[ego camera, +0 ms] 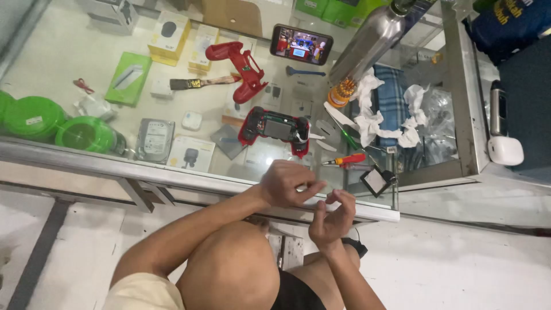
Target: Disassembling and inspecting the internal components of a game controller for repair
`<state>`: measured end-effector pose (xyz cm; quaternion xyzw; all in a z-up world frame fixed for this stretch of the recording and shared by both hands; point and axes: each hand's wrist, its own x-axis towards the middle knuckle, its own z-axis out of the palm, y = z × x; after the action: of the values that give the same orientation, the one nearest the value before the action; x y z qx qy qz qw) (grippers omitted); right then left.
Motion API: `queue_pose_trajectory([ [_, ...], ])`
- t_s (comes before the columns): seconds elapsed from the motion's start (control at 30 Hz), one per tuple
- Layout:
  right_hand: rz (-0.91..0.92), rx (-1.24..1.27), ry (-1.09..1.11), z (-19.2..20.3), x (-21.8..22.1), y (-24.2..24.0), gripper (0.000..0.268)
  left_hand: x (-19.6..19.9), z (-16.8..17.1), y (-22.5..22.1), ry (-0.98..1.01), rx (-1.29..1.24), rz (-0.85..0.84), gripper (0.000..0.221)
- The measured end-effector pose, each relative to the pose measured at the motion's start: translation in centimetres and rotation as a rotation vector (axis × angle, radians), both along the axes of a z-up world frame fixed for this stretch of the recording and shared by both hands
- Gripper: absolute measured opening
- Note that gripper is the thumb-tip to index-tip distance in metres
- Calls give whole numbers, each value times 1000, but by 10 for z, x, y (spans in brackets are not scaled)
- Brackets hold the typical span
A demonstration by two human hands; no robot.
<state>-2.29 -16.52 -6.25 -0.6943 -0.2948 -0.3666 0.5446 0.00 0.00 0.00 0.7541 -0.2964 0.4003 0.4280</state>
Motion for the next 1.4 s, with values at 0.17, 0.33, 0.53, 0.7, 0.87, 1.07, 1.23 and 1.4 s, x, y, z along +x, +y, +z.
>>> queue_pose_trajectory([
  [0.17, -12, -230, 31, 12, 64, 4, 34, 55, 0, 96, -158, -156, 342, 34],
  [0.33, -51, -239, -14, 62, 155, 31, 23, 154, 18, 193, -31, -176, 592, 27],
  [0.53, -104, -245, -152, 53, 226, 65, 30, 179, 11, 238, -199, 283, 989, 18],
  [0.7, 40, -353, -165, 57, 197, 55, 40, 183, -19, 231, 8, 246, 988, 24],
  [0.87, 56, -360, -183, 65, 198, 48, 43, 179, -33, 250, 280, 296, 961, 30],
  [1.07, 2, -378, -129, 61, 195, 43, 50, 184, -50, 250, 507, 362, 904, 34],
  [1.23, 3, -432, -80, 62, 190, 43, 49, 189, -57, 250, 500, 355, 897, 17],
  [1.4, -1, -450, -28, 63, 188, 44, 42, 180, -37, 244, 462, 248, 799, 5],
])
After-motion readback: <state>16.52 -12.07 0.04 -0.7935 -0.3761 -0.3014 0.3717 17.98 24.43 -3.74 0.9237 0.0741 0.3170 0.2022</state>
